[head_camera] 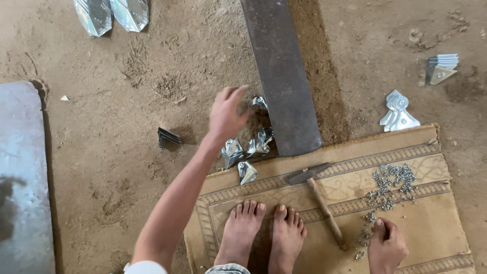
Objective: The person stands at a steel bar anvil on the floor and hammers small galvanized sheet-metal pieces to bend and shape them, then sets the formed pieces aside and picks up the next flat piece, repeating the shaping cycle by hand and with a hammer.
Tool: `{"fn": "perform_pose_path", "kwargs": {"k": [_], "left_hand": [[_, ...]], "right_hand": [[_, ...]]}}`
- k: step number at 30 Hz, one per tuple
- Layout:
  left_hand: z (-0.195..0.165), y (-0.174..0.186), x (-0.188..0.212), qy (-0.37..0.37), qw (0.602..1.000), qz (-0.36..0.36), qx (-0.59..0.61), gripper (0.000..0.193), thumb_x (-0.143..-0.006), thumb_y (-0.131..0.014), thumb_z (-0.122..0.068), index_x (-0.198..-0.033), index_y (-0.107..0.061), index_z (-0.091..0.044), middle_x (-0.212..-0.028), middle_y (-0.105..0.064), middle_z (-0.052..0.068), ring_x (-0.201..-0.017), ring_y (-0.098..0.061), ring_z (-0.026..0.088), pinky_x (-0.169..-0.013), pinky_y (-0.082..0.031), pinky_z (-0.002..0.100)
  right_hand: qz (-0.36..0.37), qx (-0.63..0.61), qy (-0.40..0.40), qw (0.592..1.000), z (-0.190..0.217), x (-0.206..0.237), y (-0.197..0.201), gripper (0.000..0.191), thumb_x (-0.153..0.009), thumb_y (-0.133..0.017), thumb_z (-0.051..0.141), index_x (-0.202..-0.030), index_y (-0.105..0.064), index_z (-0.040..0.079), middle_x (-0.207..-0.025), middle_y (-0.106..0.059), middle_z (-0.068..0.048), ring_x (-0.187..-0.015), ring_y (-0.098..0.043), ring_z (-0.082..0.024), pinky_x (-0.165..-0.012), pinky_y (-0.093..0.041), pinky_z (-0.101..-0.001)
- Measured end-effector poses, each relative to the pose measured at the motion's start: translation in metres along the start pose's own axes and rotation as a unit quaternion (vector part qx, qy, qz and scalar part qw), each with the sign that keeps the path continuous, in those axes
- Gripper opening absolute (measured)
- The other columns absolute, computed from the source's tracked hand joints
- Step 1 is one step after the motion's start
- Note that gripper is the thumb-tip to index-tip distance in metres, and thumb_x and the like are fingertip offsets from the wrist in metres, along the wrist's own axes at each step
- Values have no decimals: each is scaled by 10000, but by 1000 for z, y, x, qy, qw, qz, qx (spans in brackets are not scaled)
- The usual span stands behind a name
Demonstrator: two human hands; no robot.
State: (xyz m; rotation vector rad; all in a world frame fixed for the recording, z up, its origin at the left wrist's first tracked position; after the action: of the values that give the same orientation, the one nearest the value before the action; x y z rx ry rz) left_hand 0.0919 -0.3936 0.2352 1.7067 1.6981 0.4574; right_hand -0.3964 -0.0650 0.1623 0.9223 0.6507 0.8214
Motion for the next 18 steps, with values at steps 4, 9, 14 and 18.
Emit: {"fn": "perform_pose_path", "kwargs": {"k": [4, 9, 14, 18], "left_hand": [[-1, -33, 0, 126, 982, -86, 111, 317, -967, -728, -113, -1265, -774, -211, -1191, -733, 36, -1124, -680, 206, -1025, -556, 364], [-53, -29, 51, -75, 975, -209, 32, 155, -924, -773, -169, -1077, -791, -186, -1170, -708, 7, -1171, -613, 249, -1048, -402, 479], [-70, -24, 60, -196, 972, -122, -36, 234, -962, -701, -164, -1188, -755, -134, -1278, -696, 60, -1266, -616, 259, -1143, -344, 488], [-38, -14, 52, -138, 974, -172, 45, 225, -1023, -675, -130, -1244, -717, -126, -1296, -680, 27, -1263, -610, 248, -1145, -445, 424]], "right_hand": [[-5, -56, -40, 998, 12, 3, 4, 151, -1081, -656, 120, -1160, -734, 17, -971, -750, -97, -862, -712, -148, -822, -548, -289], [100, -393, -174, 898, 70, 35, -25, 188, -1034, -631, 132, -1200, -667, 50, -960, -684, -30, -828, -647, -102, -739, -544, -255], [143, -227, 126, 955, 209, 12, -54, 133, -976, -648, 85, -1082, -726, 65, -914, -723, -46, -699, -646, -114, -594, -514, -256], [41, -216, 241, 945, 297, -50, -52, 123, -970, -674, 99, -1081, -718, 74, -1162, -670, -110, -1032, -607, -217, -873, -486, -369]]}}
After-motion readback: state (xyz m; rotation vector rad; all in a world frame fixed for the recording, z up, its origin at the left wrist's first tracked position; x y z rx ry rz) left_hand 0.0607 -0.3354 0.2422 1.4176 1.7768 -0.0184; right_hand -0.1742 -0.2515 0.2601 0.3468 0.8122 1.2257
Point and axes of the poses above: each hand's wrist, its own x-axis away from the middle knuckle, its own y-axis out of the back of the hand, z = x × y, the point moved 5 cm from there along -x, towards the middle knuckle
